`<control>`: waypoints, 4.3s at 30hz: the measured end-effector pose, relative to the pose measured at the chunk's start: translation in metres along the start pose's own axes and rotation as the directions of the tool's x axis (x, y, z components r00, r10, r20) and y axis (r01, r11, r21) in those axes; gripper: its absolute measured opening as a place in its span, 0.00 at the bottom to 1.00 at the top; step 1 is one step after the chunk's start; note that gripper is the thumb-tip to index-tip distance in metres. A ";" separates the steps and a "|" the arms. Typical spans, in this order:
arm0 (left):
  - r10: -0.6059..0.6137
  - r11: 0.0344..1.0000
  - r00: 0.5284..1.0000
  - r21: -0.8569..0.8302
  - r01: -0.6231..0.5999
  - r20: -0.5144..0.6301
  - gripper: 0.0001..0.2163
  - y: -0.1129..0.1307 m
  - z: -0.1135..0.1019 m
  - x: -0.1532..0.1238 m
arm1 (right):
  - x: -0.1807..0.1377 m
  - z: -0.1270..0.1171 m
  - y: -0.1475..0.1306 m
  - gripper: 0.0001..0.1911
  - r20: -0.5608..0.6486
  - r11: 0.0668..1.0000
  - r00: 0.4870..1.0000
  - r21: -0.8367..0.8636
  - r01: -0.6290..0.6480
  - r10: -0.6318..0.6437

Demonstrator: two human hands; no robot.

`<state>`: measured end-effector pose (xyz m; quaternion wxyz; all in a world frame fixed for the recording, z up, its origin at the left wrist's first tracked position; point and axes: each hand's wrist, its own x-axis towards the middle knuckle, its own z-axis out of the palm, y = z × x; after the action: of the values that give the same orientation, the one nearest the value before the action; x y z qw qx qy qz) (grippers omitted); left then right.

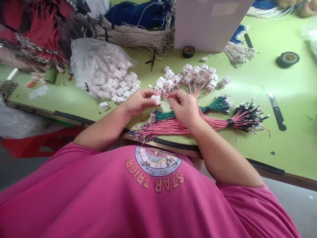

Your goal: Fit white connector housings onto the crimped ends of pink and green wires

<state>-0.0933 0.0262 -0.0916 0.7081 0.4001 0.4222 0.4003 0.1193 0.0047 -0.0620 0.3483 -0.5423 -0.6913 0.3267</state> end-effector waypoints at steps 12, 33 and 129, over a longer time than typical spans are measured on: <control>-0.038 0.996 0.998 -0.076 0.042 0.053 0.18 -0.001 0.000 -0.001 | 0.004 -0.001 0.005 0.06 0.098 0.992 0.992 0.085 -0.090 0.082; -0.075 0.994 0.994 -0.076 0.081 0.081 0.16 0.000 0.000 -0.002 | 0.004 -0.018 -0.004 0.14 0.118 0.999 0.993 0.040 -0.027 0.022; 0.377 0.315 0.921 0.949 -0.033 -0.093 0.13 0.023 -0.043 -0.035 | 0.016 0.010 0.019 0.09 0.253 0.981 0.967 0.188 -0.054 0.005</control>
<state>-0.1489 0.0126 -0.0749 0.2205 0.7172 0.6200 0.2294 0.1183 0.0238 -0.0815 0.3039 -0.4704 -0.6868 0.4633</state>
